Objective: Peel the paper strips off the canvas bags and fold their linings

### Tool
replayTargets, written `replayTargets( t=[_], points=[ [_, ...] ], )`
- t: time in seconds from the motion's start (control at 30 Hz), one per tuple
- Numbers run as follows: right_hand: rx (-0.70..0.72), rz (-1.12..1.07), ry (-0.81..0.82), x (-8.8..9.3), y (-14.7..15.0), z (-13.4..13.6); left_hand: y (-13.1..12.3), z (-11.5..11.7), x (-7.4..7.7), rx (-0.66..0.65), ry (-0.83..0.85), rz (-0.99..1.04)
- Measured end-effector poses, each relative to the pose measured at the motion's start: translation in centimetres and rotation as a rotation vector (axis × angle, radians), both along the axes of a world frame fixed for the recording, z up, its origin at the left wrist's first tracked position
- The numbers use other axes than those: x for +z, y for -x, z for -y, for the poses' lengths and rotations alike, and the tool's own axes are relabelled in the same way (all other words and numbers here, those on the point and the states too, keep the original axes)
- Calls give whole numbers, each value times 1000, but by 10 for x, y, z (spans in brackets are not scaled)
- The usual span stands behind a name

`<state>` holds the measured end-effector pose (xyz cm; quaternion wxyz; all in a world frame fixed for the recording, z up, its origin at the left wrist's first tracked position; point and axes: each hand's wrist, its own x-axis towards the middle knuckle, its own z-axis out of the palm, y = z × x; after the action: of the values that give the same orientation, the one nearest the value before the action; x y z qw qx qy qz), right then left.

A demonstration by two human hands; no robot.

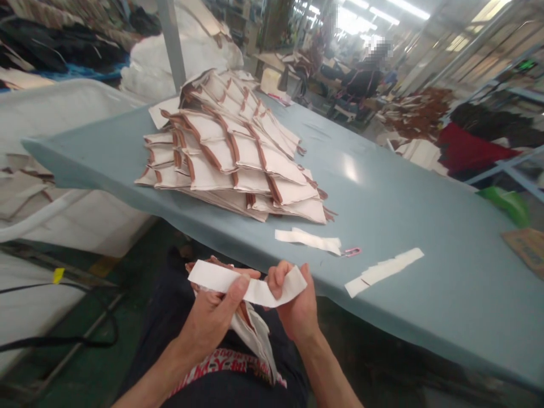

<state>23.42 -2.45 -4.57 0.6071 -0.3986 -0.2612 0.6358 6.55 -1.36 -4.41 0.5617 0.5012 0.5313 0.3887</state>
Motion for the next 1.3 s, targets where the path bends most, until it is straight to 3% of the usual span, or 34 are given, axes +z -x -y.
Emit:
replayTargets(
  t=[0.2,0.47,0.63,1.0,1.17,1.3],
  points=[
    [22,60,59,4,-6,0,15,-11,10,-51,4,-107],
    [27,191,40,26,0,-7,38,-18,-20,-156,251,-206],
    [12,200,67,35,-2,-10,57,-14,-21,-176,270,-319],
    [-40,248,9,41,21,-8,32,19,24,-86,240,-39],
    [-32,296,3,44,28,-9,33,16,20,-120,304,86],
    [37,423,-61,41,26,-6,35,14,18,-104,522,232]
  ],
)
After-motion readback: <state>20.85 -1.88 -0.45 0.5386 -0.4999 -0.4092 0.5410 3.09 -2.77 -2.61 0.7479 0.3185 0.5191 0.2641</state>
